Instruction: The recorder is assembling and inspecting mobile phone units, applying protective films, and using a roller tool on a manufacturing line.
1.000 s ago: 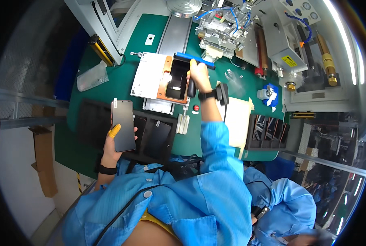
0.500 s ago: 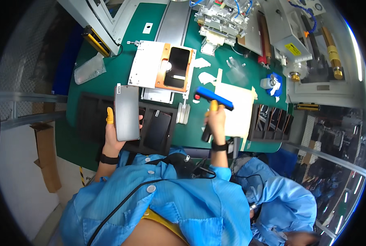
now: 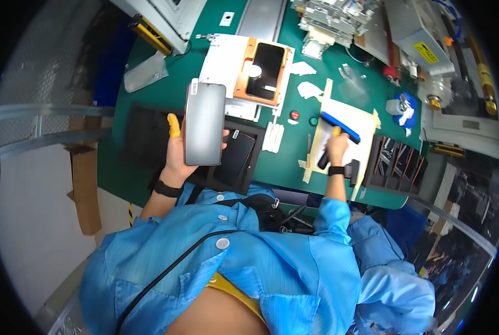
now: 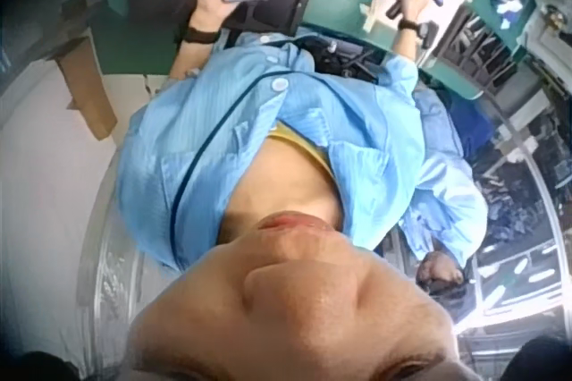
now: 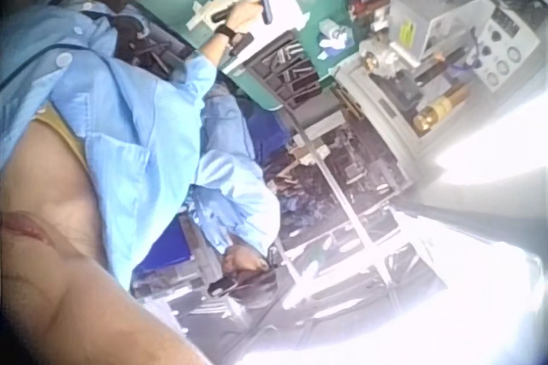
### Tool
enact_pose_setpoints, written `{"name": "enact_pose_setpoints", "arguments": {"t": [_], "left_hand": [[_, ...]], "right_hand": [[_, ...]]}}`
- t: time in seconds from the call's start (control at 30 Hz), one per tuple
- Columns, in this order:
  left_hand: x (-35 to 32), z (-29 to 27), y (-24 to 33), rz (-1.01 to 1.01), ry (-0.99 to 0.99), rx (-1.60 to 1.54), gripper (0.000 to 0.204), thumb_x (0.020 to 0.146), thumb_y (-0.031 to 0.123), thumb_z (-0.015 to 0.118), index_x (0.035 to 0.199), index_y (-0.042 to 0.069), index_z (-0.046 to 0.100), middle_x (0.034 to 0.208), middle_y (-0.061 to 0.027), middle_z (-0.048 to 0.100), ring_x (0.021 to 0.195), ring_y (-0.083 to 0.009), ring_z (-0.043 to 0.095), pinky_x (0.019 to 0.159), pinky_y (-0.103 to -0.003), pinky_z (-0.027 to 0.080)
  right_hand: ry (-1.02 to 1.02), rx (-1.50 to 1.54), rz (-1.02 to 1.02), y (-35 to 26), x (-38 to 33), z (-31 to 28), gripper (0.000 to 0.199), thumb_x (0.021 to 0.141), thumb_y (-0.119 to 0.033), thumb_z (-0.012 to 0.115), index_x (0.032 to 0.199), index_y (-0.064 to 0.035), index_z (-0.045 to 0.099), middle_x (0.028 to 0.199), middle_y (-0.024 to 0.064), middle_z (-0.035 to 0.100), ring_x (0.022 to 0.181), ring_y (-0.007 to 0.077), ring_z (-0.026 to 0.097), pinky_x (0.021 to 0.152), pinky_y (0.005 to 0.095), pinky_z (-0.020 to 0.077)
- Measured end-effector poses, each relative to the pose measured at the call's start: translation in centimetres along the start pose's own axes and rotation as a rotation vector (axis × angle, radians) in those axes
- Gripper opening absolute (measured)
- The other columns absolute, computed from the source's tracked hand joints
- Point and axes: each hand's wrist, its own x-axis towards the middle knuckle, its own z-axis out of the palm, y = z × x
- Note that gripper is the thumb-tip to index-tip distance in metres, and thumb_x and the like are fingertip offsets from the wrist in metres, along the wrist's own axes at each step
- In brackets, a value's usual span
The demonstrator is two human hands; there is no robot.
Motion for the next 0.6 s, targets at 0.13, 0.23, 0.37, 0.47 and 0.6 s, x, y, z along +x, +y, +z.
{"name": "enact_pose_setpoints", "arguments": {"t": [0.13, 0.23, 0.37, 0.47, 0.6], "left_hand": [[-0.1, 0.9, 0.4, -0.019, 0.06, -0.086, 0.065, 0.082, 0.059, 0.028, 0.128, 0.012, 0.032, 0.12, -0.0165, 0.043, 0.104, -0.0385, 0.048, 0.081, -0.049, 0.045], [-0.3, 0.8, 0.2, 0.024, 0.023, -0.07, 0.064, 0.084, 0.057, 0.026, 0.128, 0.012, 0.032, 0.12, -0.0174, 0.043, 0.106, -0.0389, 0.046, 0.085, -0.05, 0.042], [-0.3, 0.7, -0.2, -0.033, 0.024, -0.164, 0.066, 0.084, 0.057, 0.026, 0.128, 0.009, 0.031, 0.12, -0.0182, 0.043, 0.106, -0.0396, 0.046, 0.085, -0.051, 0.042], [-0.3, 0.8, -0.2, -0.019, -0.024, -0.115, 0.067, 0.084, 0.058, 0.024, 0.129, 0.009, 0.031, 0.121, -0.0188, 0.042, 0.106, -0.04, 0.046, 0.084, -0.051, 0.042], [-0.9, 0.4, 0.4, -0.024, -0.133, 0.028, 0.06, 0.086, 0.048, 0.037, 0.13, 0.008, 0.027, 0.12, -0.0195, 0.043, 0.104, -0.0387, 0.048, 0.082, -0.048, 0.045]], "right_hand": [[0.035, 0.313, 0.135, 5.8, 4.7, -1.3, 0.032, 0.086, -0.024, 0.045, 0.074, 0.005, 0.046, 0.049, 0.0101, 0.051, 0.038, 0.0191, 0.05, 0.037, 0.0315, 0.0427], [0.108, 0.385, 0.088, 6.9, 0.9, 0.7, 0.043, 0.087, -0.034, 0.04, 0.071, 0.0053, 0.047, 0.044, 0.0107, 0.049, 0.037, 0.0205, 0.05, 0.038, 0.0325, 0.0427], [0.263, 0.11, 0.1, 9.7, -4.8, 4.4, 0.045, 0.085, -0.037, 0.046, 0.088, 0.0084, 0.046, 0.062, 0.017, 0.057, 0.053, 0.0265, 0.058, 0.05, 0.0357, 0.0457], [0.112, 0.231, 0.232, 10.4, -5.6, 4.9, 0.045, 0.085, -0.035, 0.045, 0.092, 0.0089, 0.046, 0.071, 0.0209, 0.059, 0.061, 0.0298, 0.06, 0.057, 0.0369, 0.0466], [0.107, 0.218, 0.341, 7.9, -5.0, 4.2, 0.042, 0.085, -0.031, 0.045, 0.092, 0.0101, 0.046, 0.076, 0.0221, 0.059, 0.062, 0.0315, 0.06, 0.059, 0.0379, 0.0472]]}}
